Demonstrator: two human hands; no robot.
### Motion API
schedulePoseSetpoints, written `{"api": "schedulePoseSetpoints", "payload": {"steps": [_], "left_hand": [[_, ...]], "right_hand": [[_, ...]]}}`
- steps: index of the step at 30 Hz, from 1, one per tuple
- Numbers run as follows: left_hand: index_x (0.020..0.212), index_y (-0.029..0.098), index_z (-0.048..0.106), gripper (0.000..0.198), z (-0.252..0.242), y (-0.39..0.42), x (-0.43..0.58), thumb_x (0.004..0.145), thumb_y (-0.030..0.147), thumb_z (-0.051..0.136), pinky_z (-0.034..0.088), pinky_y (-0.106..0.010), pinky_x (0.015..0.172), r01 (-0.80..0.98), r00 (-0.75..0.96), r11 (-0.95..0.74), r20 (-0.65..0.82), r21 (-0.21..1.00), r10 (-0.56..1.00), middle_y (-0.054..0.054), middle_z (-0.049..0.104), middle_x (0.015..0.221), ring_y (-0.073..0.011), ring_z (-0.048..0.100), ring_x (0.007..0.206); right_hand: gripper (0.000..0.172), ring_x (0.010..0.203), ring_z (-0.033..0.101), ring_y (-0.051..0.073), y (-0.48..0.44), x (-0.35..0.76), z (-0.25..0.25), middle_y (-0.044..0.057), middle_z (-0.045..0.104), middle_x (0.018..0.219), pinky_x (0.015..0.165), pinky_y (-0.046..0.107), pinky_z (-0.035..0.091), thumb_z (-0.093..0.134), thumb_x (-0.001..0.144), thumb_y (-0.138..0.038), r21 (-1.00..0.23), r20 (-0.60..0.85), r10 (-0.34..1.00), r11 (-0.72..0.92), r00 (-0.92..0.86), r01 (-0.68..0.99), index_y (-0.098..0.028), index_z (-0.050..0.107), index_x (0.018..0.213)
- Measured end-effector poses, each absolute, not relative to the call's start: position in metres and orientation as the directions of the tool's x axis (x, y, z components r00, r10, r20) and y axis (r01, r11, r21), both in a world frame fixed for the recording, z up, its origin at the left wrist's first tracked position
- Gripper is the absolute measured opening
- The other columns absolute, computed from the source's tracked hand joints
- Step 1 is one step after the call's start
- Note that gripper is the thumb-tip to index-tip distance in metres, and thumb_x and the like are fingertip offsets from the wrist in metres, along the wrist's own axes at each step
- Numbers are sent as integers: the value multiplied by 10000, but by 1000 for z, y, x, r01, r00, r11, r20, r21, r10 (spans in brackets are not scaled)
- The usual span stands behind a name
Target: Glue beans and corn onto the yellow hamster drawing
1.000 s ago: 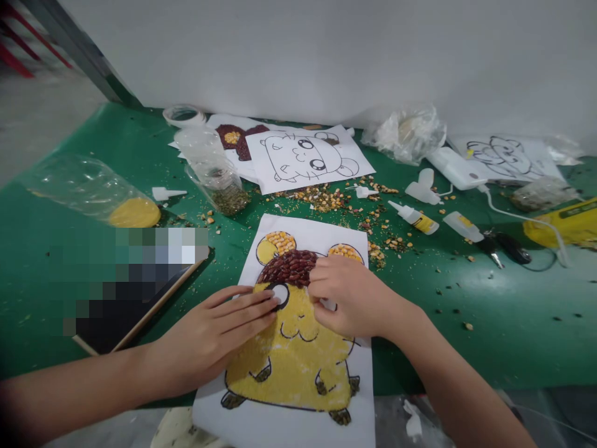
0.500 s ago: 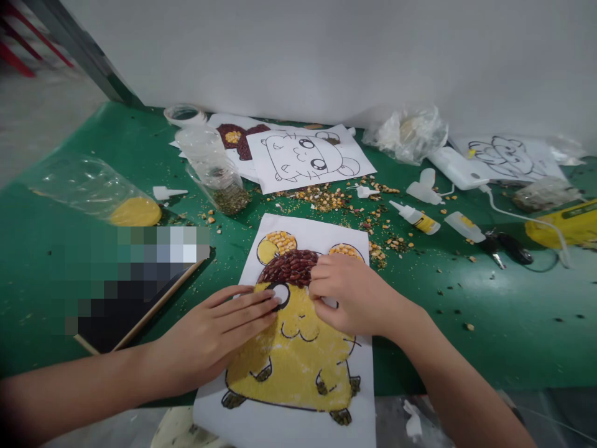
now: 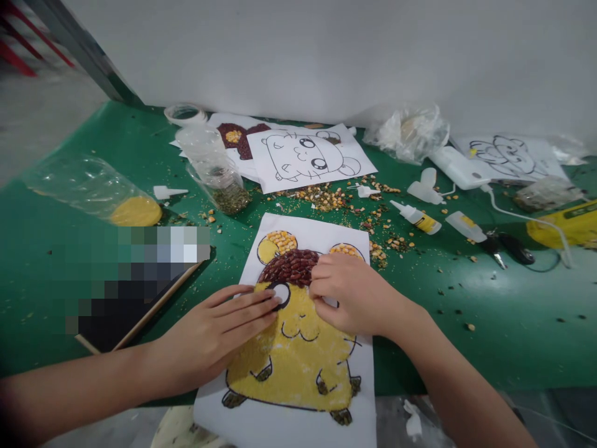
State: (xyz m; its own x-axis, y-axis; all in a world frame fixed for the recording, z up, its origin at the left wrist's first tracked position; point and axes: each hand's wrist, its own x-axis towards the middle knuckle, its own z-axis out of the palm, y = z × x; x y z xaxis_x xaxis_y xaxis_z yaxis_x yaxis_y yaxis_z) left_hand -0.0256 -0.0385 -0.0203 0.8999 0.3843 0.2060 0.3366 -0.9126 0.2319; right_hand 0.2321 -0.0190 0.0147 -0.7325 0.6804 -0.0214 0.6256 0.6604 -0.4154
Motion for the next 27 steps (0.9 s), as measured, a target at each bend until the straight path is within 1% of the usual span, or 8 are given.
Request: {"api": "schedulePoseSetpoints", "payload": {"steps": [7,11,17,22,27], "left_hand": [[1230,141,485,361,-22,-38,-25,889,150,367,273,-370,1064,335,897,-911,215,242,387,-69,521,1303,-177,418,1245],[1229,144,486,358,-22,-38,-25,891,157,366,277,-369,1063,336,897,-910,214,242,388,-73,516,1307,-177,414,1247],[1220,146,493,351,-21,-38,-26,899,162,353,250,-362,1071,342,897,-908,204,240,392,-54,501,1324,-173,406,1253],[1211,143,506,345,-17,-37,-25,890,149,378,298,-355,1049,331,901,-919,218,215,375,-67,537,1286,-176,449,1219],[1207,142,508,341,-15,-36,-24,887,155,389,308,-359,1039,328,902,-920,218,213,372,-66,542,1281,-182,456,1214]], "right_hand": [[162,717,469,154,-18,232,14,26,571,655,661,303,322,495,784,-135,-413,-26,676,664,-736,624,-181,640,729],[161,735,476,161,-19,233,14,33,584,687,675,309,327,496,788,-140,-418,-15,674,667,-738,617,-183,644,740],[153,732,476,157,-19,233,14,26,582,678,668,305,322,504,787,-146,-414,-19,684,658,-729,628,-184,641,731],[162,724,472,153,-19,233,15,24,575,667,672,306,323,495,787,-137,-412,-22,675,666,-738,622,-184,634,720],[158,724,469,156,-19,234,13,24,568,660,672,309,318,499,778,-132,-404,-16,688,659,-725,634,-184,633,710]]}}
